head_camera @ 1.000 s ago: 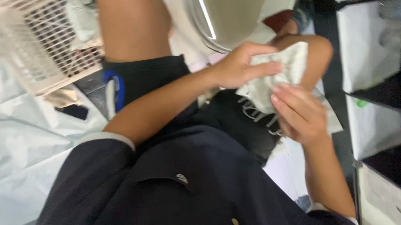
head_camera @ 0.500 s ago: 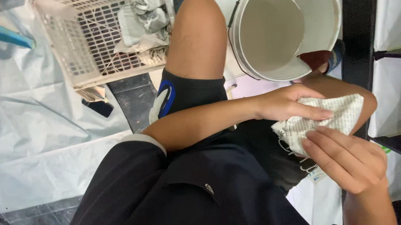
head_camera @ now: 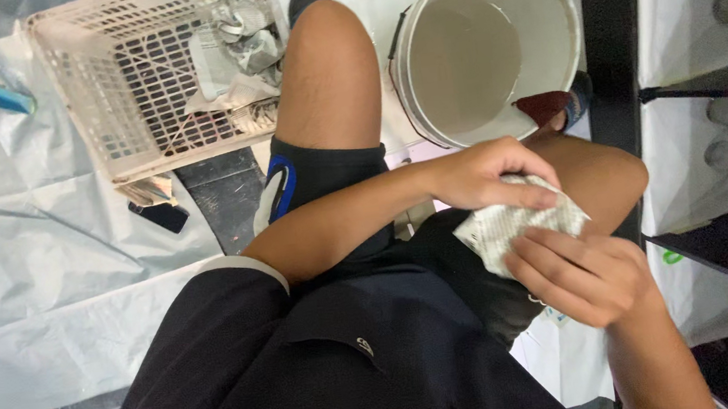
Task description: The person sits on the floor and repeatedly wraps individual drinking glasses with newspaper. They pick up a glass, wrap it in a sheet of newspaper, and place the wrapped bundle into a white plastic basket. This process is repeated for multiple glasses.
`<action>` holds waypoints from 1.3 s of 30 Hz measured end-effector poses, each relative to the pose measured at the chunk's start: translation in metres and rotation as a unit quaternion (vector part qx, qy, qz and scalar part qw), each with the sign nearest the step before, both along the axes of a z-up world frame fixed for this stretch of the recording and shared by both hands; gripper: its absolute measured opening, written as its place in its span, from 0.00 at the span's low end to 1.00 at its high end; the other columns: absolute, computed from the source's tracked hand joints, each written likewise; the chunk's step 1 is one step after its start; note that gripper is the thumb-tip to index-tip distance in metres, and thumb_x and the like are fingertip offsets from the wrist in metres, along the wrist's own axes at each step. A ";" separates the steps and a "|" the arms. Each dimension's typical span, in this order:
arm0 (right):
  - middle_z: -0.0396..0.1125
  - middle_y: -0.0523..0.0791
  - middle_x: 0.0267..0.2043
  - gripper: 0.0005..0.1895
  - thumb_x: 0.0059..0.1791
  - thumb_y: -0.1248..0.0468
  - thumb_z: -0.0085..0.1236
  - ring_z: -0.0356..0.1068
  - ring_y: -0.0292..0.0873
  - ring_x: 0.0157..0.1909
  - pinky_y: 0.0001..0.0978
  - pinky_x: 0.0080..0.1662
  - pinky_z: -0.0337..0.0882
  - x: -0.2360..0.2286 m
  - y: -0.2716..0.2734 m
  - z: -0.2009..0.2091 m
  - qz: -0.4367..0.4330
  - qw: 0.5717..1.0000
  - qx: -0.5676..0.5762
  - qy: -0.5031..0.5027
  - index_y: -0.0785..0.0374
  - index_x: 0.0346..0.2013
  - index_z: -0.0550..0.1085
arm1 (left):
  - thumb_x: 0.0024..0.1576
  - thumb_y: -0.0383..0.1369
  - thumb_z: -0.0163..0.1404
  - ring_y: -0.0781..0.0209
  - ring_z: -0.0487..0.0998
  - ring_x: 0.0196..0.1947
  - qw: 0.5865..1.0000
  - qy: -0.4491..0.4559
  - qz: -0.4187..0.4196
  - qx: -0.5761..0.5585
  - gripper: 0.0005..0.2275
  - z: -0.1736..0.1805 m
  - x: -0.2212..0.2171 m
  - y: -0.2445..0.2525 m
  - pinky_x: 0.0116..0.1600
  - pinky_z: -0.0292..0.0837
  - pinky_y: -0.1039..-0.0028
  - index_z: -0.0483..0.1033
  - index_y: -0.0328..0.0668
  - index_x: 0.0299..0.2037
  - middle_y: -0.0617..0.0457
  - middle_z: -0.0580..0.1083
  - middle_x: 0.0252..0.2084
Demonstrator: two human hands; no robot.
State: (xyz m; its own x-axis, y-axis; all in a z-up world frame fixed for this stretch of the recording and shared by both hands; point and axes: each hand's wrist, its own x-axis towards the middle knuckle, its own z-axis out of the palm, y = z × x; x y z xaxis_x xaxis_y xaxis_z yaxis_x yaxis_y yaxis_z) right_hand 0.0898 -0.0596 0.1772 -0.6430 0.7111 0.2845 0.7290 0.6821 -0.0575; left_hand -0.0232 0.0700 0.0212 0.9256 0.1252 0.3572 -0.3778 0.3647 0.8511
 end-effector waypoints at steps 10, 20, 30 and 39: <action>0.75 0.50 0.38 0.10 0.42 0.70 0.62 0.76 0.48 0.44 0.35 0.41 0.76 0.005 0.020 -0.019 -0.005 0.996 0.007 0.093 0.69 0.38 0.80 | 0.65 0.41 0.52 0.76 0.71 0.34 0.996 0.090 -0.017 0.006 0.14 -0.018 0.004 0.014 0.40 0.69 0.77 0.82 0.35 0.42 0.60 0.76 0.31; 0.74 0.49 0.46 0.14 0.46 0.57 0.67 0.73 0.52 0.51 0.42 0.52 0.74 0.014 -0.014 -0.045 -0.152 0.981 0.016 0.118 0.62 0.43 0.79 | 0.64 0.37 0.54 0.76 0.77 0.38 0.988 0.100 0.117 0.027 0.11 -0.009 -0.003 0.030 0.43 0.75 0.78 0.81 0.36 0.45 0.59 0.80 0.37; 0.60 0.55 0.59 0.31 0.50 0.46 0.62 0.63 0.56 0.58 0.45 0.55 0.75 -0.040 -0.013 -0.153 -0.151 0.910 0.003 0.386 0.56 0.60 0.62 | 0.68 0.29 0.54 0.70 0.74 0.37 0.814 0.129 0.562 -0.068 0.06 -0.105 -0.143 0.182 0.44 0.71 0.76 0.78 0.32 0.43 0.57 0.78 0.38; 0.54 0.58 0.69 0.32 0.54 0.57 0.64 0.68 0.53 0.61 0.40 0.57 0.75 -0.125 0.019 -0.195 -0.057 0.820 -0.256 0.509 0.60 0.66 0.58 | 0.64 0.37 0.55 0.69 0.74 0.24 0.613 0.286 0.713 -0.186 0.10 -0.292 -0.257 0.233 0.27 0.65 0.74 0.78 0.36 0.40 0.52 0.79 0.31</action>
State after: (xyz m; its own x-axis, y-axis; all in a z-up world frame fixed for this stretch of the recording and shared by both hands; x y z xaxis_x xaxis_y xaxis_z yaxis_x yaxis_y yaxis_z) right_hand -0.0349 -0.0407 -0.0180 -0.1785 0.9437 0.2784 0.1838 0.3099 -0.9328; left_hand -0.2797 0.3034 -0.2709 -0.2583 0.9267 -0.2728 -0.2175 0.2194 0.9511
